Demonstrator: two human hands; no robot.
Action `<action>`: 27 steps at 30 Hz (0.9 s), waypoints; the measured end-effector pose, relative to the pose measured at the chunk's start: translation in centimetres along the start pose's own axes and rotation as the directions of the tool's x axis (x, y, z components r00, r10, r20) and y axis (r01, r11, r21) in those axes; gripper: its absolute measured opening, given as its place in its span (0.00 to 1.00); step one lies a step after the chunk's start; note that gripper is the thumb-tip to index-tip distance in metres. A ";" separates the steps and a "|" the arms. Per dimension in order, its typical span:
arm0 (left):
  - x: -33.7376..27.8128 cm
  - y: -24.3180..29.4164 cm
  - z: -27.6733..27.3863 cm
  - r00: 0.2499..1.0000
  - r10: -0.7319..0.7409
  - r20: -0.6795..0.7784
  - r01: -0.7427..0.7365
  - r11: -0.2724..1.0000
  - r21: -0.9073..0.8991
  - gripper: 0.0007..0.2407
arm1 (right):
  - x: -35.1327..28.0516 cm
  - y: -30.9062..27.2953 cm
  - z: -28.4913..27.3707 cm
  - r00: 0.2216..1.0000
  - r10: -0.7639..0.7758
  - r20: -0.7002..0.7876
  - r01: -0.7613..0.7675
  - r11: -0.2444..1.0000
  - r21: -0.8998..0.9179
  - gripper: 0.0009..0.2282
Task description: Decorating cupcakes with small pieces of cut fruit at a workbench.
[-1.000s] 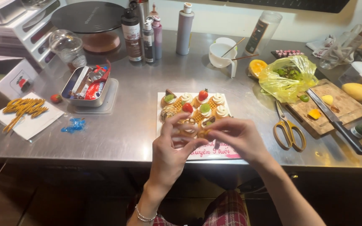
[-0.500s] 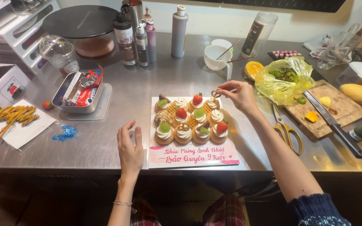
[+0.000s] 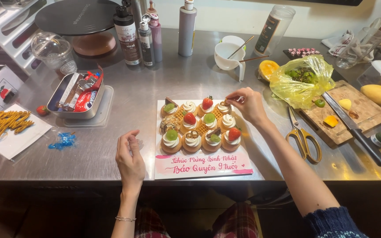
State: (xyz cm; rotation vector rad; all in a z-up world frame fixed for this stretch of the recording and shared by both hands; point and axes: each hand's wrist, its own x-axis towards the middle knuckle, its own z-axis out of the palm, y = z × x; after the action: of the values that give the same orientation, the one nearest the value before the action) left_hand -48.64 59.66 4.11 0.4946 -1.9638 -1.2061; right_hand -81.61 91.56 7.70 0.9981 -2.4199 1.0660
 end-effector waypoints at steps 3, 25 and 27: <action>-0.1 -0.9 0.7 1.000 -0.016 -0.024 0.016 1.000 0.006 0.24 | -0.4 0.7 0.0 0.998 -0.057 -0.016 0.056 0.998 -0.035 0.08; 30.3 -13.9 -10.3 0.992 0.060 0.111 -0.126 0.540 0.832 0.24 | 0.6 -38.4 17.3 0.822 0.476 0.312 -0.563 0.601 0.567 0.19; 31.8 -15.1 -9.7 0.992 0.031 0.121 -0.118 0.538 0.835 0.30 | 4.6 -37.9 23.3 0.945 0.206 0.255 -0.328 0.609 0.722 0.19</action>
State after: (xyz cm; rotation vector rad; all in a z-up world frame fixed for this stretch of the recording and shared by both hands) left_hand -62.24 25.84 6.30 0.8229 -2.5525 -0.1051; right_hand -58.19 53.99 14.09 0.9495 -2.2674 2.3302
